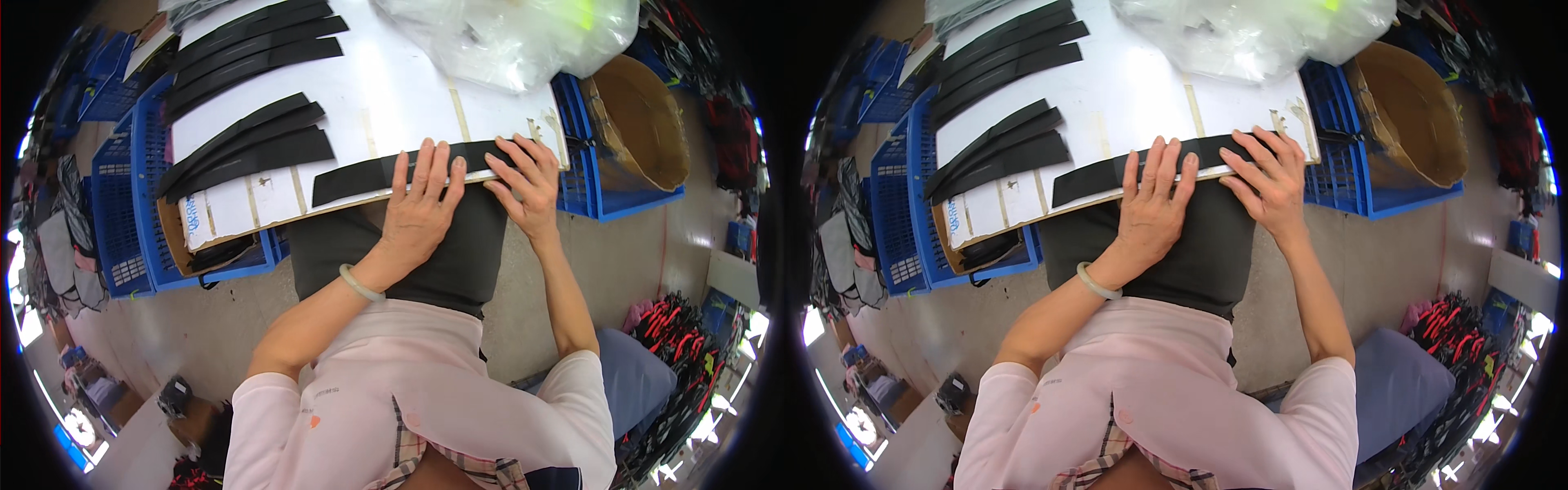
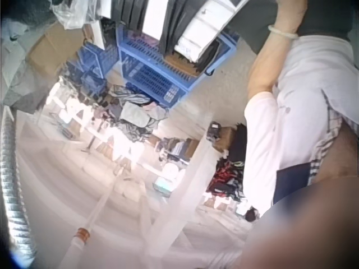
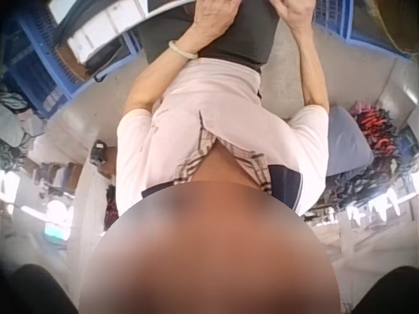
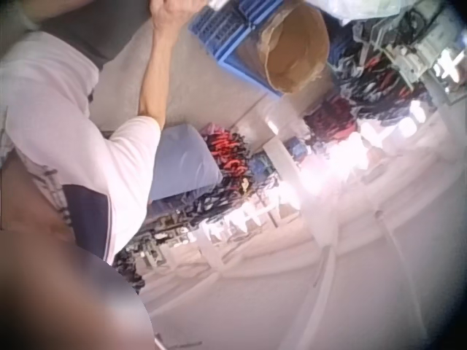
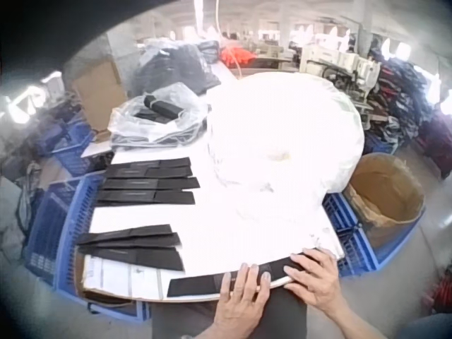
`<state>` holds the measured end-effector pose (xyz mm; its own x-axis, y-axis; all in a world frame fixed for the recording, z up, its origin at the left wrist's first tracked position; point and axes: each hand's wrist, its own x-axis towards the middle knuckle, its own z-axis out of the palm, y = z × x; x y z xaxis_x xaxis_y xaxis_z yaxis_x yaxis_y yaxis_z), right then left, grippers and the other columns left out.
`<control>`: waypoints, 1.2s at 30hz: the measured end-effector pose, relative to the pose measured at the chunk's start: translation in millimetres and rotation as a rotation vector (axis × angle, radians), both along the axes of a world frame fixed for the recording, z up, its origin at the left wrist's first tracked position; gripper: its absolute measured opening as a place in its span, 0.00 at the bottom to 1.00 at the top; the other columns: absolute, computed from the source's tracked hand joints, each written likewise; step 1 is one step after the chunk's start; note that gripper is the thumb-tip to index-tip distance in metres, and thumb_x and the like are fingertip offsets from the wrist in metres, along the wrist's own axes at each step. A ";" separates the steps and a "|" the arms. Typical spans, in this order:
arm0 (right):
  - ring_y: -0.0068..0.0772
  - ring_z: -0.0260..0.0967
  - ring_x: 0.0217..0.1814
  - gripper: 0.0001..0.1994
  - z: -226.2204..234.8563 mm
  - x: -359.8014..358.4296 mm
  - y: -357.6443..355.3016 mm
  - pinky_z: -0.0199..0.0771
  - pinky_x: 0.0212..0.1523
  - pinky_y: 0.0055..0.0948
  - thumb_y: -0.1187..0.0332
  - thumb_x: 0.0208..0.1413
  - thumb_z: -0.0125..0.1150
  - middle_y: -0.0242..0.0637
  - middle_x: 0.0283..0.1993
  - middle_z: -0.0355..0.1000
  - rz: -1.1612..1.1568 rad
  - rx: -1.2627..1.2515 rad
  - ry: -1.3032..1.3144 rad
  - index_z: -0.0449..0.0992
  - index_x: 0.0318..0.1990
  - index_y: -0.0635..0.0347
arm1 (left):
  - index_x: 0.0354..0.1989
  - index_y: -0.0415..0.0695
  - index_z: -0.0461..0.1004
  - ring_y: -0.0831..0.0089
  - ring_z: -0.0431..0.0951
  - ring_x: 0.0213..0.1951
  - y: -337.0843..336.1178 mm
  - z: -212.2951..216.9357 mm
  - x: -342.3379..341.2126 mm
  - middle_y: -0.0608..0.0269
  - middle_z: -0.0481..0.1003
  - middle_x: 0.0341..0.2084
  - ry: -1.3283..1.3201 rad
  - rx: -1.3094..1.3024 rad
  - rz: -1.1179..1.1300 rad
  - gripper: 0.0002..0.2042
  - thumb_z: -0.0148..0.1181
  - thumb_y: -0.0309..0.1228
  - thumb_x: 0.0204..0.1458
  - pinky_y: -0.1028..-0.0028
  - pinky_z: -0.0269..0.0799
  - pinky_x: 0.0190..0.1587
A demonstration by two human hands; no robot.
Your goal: Applying white adhesive strips to black fabric straps on a workbench in a factory setting.
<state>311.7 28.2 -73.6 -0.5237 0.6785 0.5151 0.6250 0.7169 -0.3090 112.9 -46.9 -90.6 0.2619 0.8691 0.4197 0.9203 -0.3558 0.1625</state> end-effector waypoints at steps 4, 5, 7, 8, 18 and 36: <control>0.32 0.66 0.48 0.11 36.1 -55.2 -6.6 0.60 0.52 0.40 0.67 0.40 0.69 0.26 0.40 0.74 0.144 0.052 0.097 0.81 0.35 0.50 | 0.60 0.41 0.64 0.54 0.57 0.67 -1.8 6.9 -1.7 0.46 0.61 0.62 0.075 -0.043 -0.003 0.22 0.48 0.32 0.57 0.53 0.50 0.68; 0.31 0.66 0.43 0.09 41.3 -80.0 -7.2 0.61 0.47 0.36 0.67 0.39 0.70 0.26 0.34 0.71 0.220 0.032 0.091 0.79 0.32 0.51 | 0.60 0.41 0.64 0.54 0.57 0.67 -2.1 5.4 -0.1 0.46 0.61 0.62 0.077 -0.042 0.001 0.22 0.48 0.32 0.57 0.53 0.50 0.68; 0.33 0.65 0.38 0.09 40.7 -121.3 -6.2 0.61 0.44 0.34 0.67 0.38 0.70 0.28 0.30 0.68 0.284 -0.081 0.017 0.77 0.29 0.52 | 0.60 0.40 0.65 0.57 0.63 0.62 2.9 -4.1 10.0 0.52 0.65 0.59 -0.131 -0.022 0.079 0.22 0.50 0.36 0.60 0.59 0.54 0.65; 0.33 0.65 0.38 0.09 37.4 -131.9 -2.6 0.61 0.44 0.34 0.67 0.38 0.70 0.28 0.30 0.68 0.296 -0.076 0.019 0.77 0.29 0.52 | 0.60 0.40 0.66 0.58 0.66 0.59 5.5 -4.9 12.3 0.54 0.68 0.57 -0.233 -0.011 0.124 0.22 0.51 0.38 0.62 0.62 0.56 0.63; 0.33 0.64 0.34 0.07 24.5 -165.4 18.4 0.62 0.41 0.32 0.71 0.38 0.71 0.31 0.24 0.69 0.337 -0.601 -0.060 0.76 0.24 0.58 | 0.65 0.48 0.61 0.50 0.60 0.64 0.6 -14.1 1.8 0.48 0.62 0.62 -0.146 -0.064 -0.006 0.23 0.47 0.33 0.59 0.52 0.52 0.66; 0.31 0.67 0.27 0.07 23.0 -180.2 7.0 0.60 0.38 0.32 0.67 0.35 0.72 0.30 0.19 0.73 0.107 -0.693 0.097 0.79 0.19 0.58 | 0.64 0.47 0.57 0.50 0.57 0.66 2.1 -23.7 4.5 0.49 0.59 0.63 -0.007 -0.034 0.000 0.24 0.46 0.36 0.58 0.47 0.56 0.64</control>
<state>131.6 35.2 -50.6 -0.5791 0.8147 0.0309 0.5086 0.3906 -0.7673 117.4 -44.8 -114.3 0.2589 0.8828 0.3920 0.9193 -0.3497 0.1806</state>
